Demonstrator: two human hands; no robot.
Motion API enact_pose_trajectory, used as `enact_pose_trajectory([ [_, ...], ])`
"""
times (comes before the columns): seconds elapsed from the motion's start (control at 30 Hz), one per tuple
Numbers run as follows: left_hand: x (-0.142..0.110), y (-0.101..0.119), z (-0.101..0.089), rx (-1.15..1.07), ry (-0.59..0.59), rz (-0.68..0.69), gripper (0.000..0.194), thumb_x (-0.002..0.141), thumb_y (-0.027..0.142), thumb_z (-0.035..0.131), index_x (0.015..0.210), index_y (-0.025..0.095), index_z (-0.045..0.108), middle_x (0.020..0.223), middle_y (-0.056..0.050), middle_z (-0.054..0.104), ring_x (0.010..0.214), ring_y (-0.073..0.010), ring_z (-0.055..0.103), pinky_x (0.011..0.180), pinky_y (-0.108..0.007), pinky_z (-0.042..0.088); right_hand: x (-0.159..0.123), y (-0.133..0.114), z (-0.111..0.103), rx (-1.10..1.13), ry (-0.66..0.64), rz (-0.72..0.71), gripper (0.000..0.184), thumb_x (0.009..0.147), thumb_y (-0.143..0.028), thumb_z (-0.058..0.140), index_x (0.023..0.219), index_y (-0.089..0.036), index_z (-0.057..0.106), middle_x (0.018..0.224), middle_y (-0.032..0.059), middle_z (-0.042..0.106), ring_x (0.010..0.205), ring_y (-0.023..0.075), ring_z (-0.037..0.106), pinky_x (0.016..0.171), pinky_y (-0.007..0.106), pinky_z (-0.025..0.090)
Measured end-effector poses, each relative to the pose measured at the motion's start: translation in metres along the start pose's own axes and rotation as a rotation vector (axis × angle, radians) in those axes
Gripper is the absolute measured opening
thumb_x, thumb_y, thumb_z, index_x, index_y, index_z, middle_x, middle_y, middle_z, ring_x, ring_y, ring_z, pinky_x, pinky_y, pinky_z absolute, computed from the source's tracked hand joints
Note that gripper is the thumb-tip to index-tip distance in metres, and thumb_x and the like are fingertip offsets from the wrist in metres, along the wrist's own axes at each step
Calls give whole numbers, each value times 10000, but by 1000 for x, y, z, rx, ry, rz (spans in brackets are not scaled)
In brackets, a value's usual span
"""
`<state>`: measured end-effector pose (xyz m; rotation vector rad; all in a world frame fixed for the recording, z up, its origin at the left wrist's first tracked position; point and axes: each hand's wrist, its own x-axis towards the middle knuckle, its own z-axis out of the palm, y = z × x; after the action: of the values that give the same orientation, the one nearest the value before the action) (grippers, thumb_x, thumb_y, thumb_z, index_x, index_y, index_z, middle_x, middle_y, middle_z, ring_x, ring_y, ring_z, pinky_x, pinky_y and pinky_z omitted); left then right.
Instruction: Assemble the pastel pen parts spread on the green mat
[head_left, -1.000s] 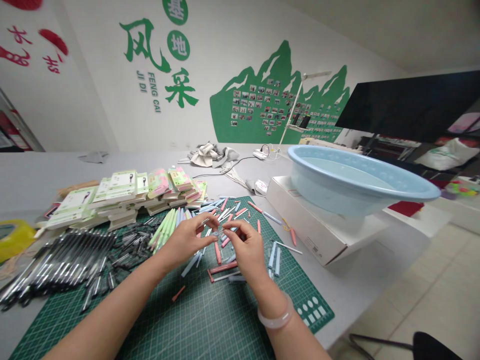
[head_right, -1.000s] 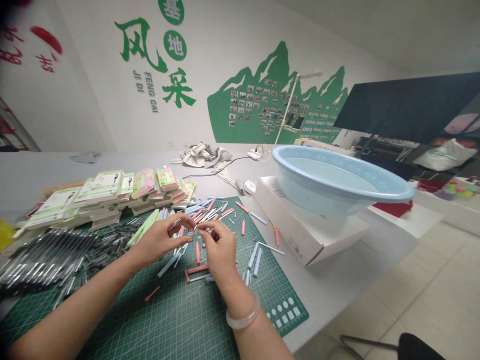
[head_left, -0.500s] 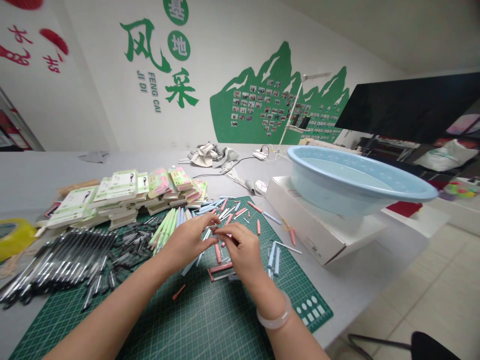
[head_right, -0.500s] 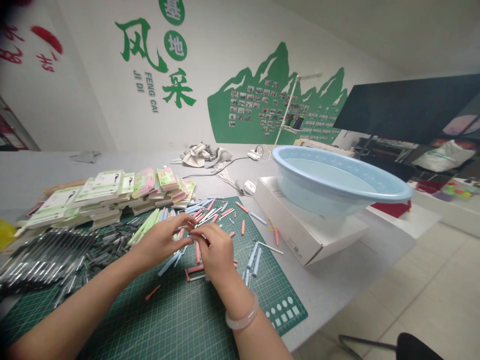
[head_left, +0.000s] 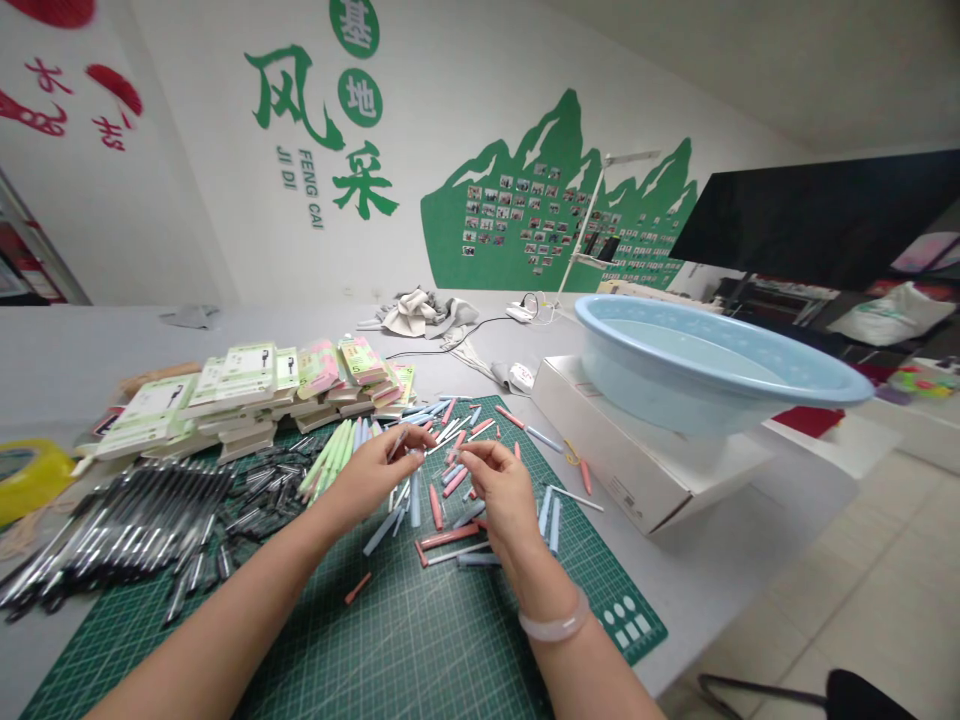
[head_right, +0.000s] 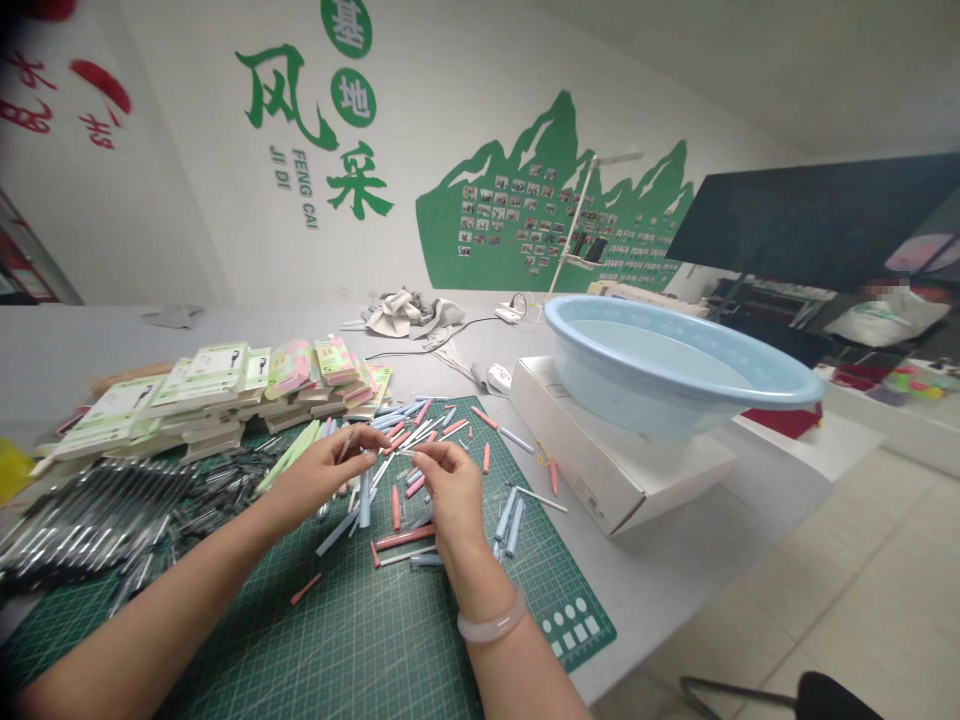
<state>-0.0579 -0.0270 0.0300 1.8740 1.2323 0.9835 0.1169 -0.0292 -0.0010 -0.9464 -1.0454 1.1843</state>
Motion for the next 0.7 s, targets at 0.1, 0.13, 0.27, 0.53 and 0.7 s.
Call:
enact_pose_trajectory([
  [0.1, 1, -1, 8, -161, 33, -80, 222, 823, 320, 462, 956, 173, 563, 722, 9, 557, 641, -133, 507, 591, -241, 387, 3, 12, 1, 294, -100, 276, 220, 627, -270, 724, 778, -135, 635, 716, 11, 630, 385, 15, 250, 366, 173, 131],
  [0.13, 1, -1, 11, -176, 40, -77, 227, 817, 330, 480, 956, 169, 559, 714, 11, 547, 633, -129, 498, 583, -236, 380, 2, 15, 2, 353, -124, 323, 223, 614, -256, 736, 769, -134, 632, 712, 9, 624, 383, 8, 247, 364, 168, 117],
  [0.27, 0, 1, 20, -116, 57, 13, 184, 783, 326, 551, 867, 163, 569, 753, -6, 573, 690, -139, 515, 630, -244, 389, -2, 17, 6, 433, -180, 353, 196, 619, -208, 741, 766, -129, 639, 607, -27, 561, 384, 4, 244, 357, 151, 120],
  [0.53, 3, -4, 17, -225, 140, -72, 187, 761, 344, 562, 799, 161, 565, 723, -10, 591, 697, -153, 545, 625, -256, 409, -3, 10, 9, 563, -168, 400, 172, 635, -88, 556, 780, -124, 641, 774, 78, 650, 572, 98, 517, 439, 180, 376],
  [0.7, 0, -3, 22, -277, 70, -63, 166, 755, 304, 581, 835, 159, 564, 752, -13, 600, 719, -150, 560, 655, -259, 416, 6, 27, 2, 584, -2, 302, 224, 579, -14, 575, 744, -148, 646, 821, 52, 658, 751, 130, 612, 697, 230, 497],
])
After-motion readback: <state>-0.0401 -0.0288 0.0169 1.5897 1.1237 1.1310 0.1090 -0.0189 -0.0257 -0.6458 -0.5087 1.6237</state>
